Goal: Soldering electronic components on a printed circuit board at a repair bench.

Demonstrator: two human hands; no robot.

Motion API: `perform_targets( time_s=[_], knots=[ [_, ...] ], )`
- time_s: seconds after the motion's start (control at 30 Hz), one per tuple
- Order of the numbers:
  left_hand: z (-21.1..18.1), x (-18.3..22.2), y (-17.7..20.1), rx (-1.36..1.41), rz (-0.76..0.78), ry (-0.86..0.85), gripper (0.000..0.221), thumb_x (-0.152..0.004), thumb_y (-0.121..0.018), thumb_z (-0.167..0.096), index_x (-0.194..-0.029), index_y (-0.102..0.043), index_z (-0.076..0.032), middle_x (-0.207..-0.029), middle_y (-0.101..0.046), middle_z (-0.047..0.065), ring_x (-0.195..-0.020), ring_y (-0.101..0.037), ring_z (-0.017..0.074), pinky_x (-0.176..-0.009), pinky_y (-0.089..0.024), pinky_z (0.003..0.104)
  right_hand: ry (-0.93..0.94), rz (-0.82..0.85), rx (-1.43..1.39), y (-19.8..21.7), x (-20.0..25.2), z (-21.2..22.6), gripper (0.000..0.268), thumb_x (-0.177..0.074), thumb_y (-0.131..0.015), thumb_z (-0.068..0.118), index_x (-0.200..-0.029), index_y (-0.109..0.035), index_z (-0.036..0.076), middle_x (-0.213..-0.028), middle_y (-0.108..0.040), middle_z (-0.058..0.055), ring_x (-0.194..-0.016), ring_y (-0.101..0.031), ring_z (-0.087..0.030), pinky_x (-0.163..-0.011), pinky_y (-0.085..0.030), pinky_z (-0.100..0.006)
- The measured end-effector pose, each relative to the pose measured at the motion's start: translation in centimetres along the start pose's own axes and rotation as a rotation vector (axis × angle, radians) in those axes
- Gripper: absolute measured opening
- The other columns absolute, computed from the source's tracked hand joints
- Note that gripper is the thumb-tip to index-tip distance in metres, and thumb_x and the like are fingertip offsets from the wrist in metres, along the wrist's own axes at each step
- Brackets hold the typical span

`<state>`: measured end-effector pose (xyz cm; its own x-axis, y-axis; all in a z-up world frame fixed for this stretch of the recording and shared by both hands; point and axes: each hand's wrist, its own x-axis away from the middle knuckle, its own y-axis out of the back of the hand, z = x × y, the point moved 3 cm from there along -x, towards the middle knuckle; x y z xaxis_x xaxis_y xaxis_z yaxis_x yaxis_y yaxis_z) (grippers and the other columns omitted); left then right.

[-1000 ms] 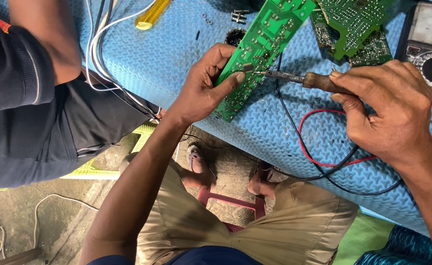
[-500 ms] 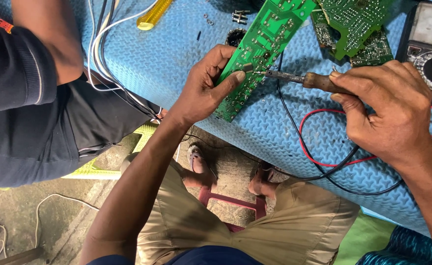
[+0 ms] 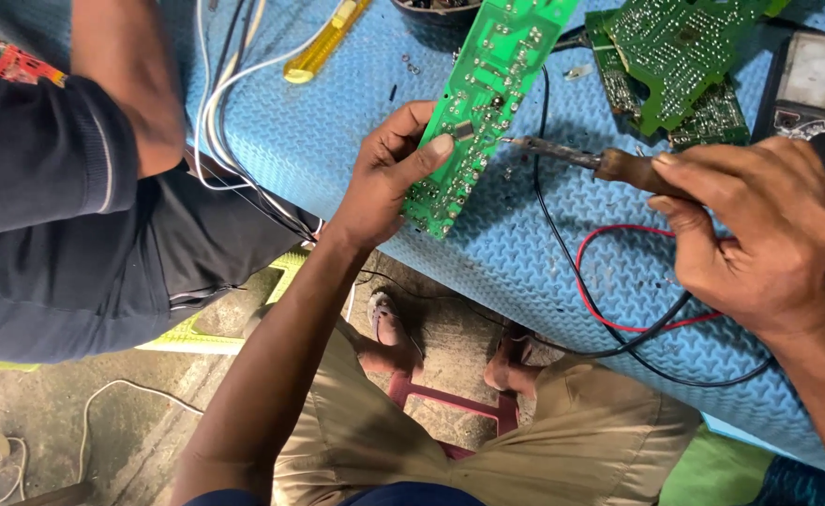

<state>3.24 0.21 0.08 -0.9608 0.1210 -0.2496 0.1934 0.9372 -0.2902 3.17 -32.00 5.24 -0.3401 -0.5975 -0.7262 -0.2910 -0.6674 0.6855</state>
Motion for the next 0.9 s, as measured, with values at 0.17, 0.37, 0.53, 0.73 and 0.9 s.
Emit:
perform_targets(
  time_s=[0.17, 0.37, 0.53, 0.73, 0.9],
  knots=[
    [0.0, -0.1, 1.0, 0.257, -0.010, 0.016, 0.046, -0.098, -0.076, -0.024, -0.135, -0.061, -0.001, -0.123, -0.071, 0.015, -0.100, -0.074, 0.0302, -0.092, -0.059, 0.039, -0.006, -0.032, 0.022, 0.4, 0.6, -0.2, 0.015, -0.116, -0.076, -0.002, -0.126, -0.075, -0.013, -0.119, -0.076, -0.032, -0.098, -0.067, -0.049, -0.091, -0.047, -0.058],
    [1.0, -0.2, 2.3, 0.333, -0.130, 0.142, 0.066, -0.092, -0.077, -0.026, -0.147, -0.052, 0.001, -0.104, -0.076, 0.022, -0.099, -0.077, 0.0347, -0.062, -0.062, 0.029, 0.003, -0.026, 0.061, 0.4, 0.8, -0.5, 0.016, -0.116, -0.080, -0.002, -0.128, -0.077, -0.013, -0.121, -0.077, -0.031, -0.098, -0.068, -0.048, -0.090, -0.048, -0.058],
    [1.4, -0.3, 2.6, 0.347, -0.153, 0.139, 0.069, -0.090, -0.078, -0.025, -0.147, -0.051, 0.003, -0.091, -0.077, 0.021, -0.095, -0.077, 0.0380, -0.061, -0.062, 0.032, 0.004, -0.028, 0.057, 0.5, 0.8, -0.5, 0.017, -0.116, -0.080, -0.001, -0.129, -0.076, -0.011, -0.121, -0.077, -0.031, -0.096, -0.066, -0.047, -0.089, -0.047, -0.057],
    [2.8, -0.3, 3.7, 0.646, -0.102, 0.067, 0.063, -0.093, -0.076, -0.011, -0.144, -0.045, 0.010, -0.087, -0.073, 0.025, -0.085, -0.076, 0.0350, -0.099, -0.060, 0.055, -0.032, 0.022, 0.045, 0.5, 0.5, -0.1, 0.014, -0.116, -0.078, -0.004, -0.128, -0.075, -0.011, -0.124, -0.077, -0.029, -0.102, -0.068, -0.047, -0.096, -0.047, -0.057],
    [3.6, -0.2, 4.5, 0.724, -0.132, 0.061, 0.057, -0.096, -0.071, -0.007, -0.145, -0.045, 0.009, -0.087, -0.069, 0.019, -0.081, -0.074, 0.0314, -0.086, -0.064, 0.050, -0.046, 0.008, 0.023, 0.2, 1.0, -0.4, 0.015, -0.116, -0.078, -0.006, -0.130, -0.073, -0.010, -0.124, -0.077, -0.028, -0.101, -0.066, -0.045, -0.097, -0.046, -0.056]
  ],
)
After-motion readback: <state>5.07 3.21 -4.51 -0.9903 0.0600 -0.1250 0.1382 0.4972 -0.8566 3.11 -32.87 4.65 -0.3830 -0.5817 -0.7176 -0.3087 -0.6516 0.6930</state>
